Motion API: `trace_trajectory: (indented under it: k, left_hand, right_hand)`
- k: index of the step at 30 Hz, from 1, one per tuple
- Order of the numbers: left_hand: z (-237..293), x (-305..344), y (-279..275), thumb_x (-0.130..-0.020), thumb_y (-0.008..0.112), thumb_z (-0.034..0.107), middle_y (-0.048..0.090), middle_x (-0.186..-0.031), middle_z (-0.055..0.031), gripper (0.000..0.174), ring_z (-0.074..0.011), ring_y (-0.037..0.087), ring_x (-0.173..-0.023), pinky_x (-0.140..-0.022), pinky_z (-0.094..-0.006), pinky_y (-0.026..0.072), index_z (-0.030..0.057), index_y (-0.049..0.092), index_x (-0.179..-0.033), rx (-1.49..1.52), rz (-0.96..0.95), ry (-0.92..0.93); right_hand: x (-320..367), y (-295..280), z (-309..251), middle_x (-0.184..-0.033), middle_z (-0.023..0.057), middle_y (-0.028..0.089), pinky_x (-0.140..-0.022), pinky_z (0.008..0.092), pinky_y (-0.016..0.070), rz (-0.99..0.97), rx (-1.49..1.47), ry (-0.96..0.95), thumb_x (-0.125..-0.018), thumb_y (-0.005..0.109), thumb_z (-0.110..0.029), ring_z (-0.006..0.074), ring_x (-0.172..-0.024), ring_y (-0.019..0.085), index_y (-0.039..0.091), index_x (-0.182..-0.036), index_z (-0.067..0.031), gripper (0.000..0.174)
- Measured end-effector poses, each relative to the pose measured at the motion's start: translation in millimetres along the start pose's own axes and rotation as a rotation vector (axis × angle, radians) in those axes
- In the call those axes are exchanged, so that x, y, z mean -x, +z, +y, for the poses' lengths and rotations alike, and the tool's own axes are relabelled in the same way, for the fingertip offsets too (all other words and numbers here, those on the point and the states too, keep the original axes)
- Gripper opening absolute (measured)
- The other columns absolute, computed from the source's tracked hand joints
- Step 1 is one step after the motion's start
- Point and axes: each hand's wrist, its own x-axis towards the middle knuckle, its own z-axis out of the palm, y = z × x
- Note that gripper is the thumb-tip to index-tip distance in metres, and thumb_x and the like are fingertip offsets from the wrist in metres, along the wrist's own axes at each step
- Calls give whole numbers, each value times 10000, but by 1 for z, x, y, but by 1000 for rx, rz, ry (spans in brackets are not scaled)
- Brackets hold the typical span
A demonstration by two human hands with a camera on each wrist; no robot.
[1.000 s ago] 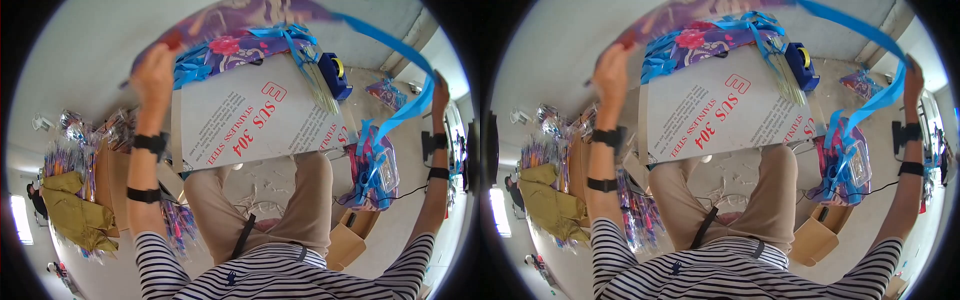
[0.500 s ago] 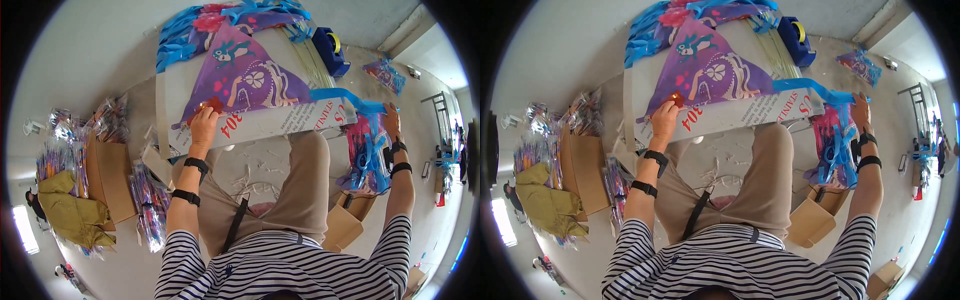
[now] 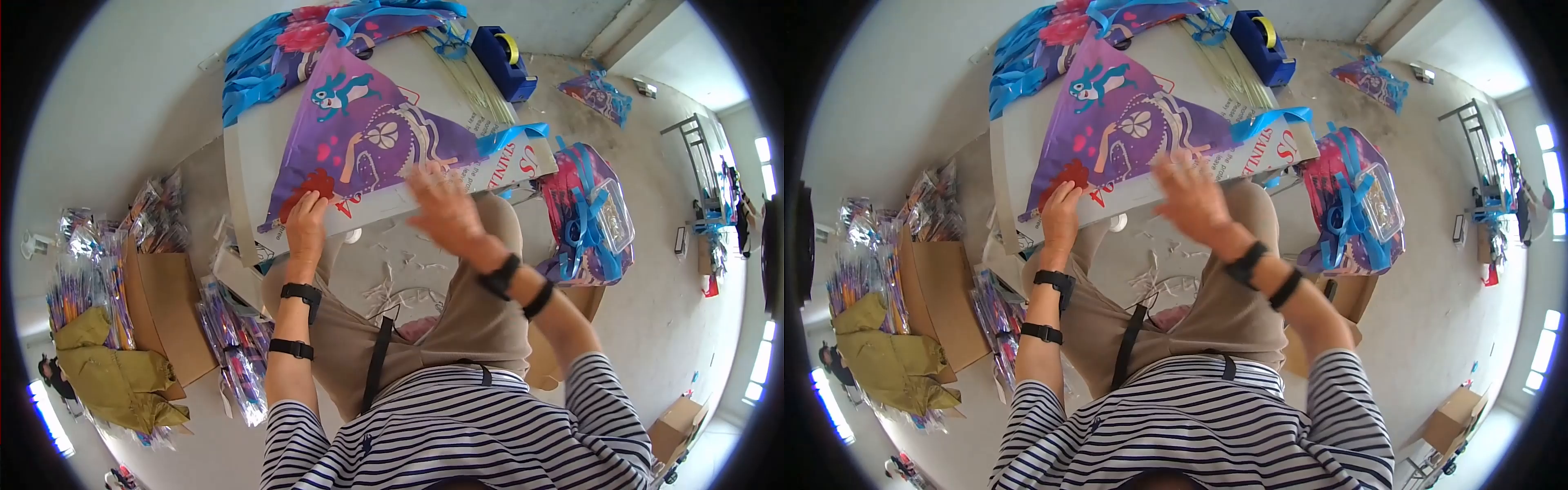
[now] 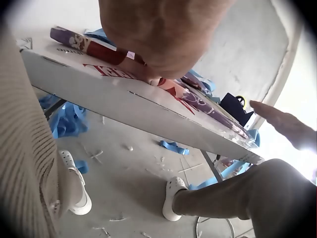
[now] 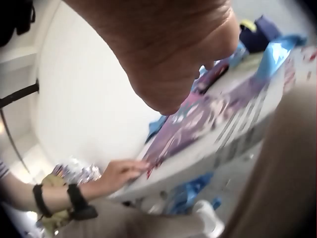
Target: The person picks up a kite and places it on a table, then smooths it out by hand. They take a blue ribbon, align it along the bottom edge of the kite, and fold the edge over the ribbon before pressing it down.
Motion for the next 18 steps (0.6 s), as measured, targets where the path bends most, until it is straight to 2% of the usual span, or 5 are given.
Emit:
trace_trajectory:
  k: [3,7,10,12,18]
  left_hand:
    - [4,-3,-3,-833,635,7,709,-1194,-139,251,-325,660,-1164,-959,-424,547,41,742,-1058,15,-22,-26]
    - [1,2,1,-846,622,-2,709,-1198,-136,250,-320,656,-1172,-956,-412,547,34,745,-1060,16,0,-26]
    - [3,6,1,-863,614,8,674,-1283,-124,313,-307,608,-1249,-1026,-463,500,40,718,-1156,15,-31,-28]
    - [26,5,-12,-875,626,41,613,-1388,-106,417,-285,525,-1352,-1129,-549,379,51,654,-1291,-92,-63,0]
    - [73,21,-1,-893,720,214,515,-1515,-60,587,-251,401,-1461,-1211,-571,213,100,550,-1444,-11,-222,48]
  right_hand:
    - [-22,36,-44,-1647,91,308,-1241,590,135,-53,17,13,-918,644,-522,328,-1546,210,380,-1561,-101,813]
    - [-22,53,-43,-1662,69,287,-1232,630,98,-93,-1,83,-925,624,-546,332,-1556,178,372,-1576,-140,808]
    - [-18,60,-39,-1661,70,288,-1216,663,96,-76,18,61,-928,619,-546,339,-1557,168,383,-1573,-169,783]
    - [-17,59,-40,-1667,73,272,-1208,677,100,-95,21,73,-934,614,-542,338,-1559,163,360,-1584,-178,787]
    - [-18,61,-41,-1661,81,289,-1190,706,121,-88,6,51,-923,644,-514,351,-1552,185,376,-1578,-189,778]
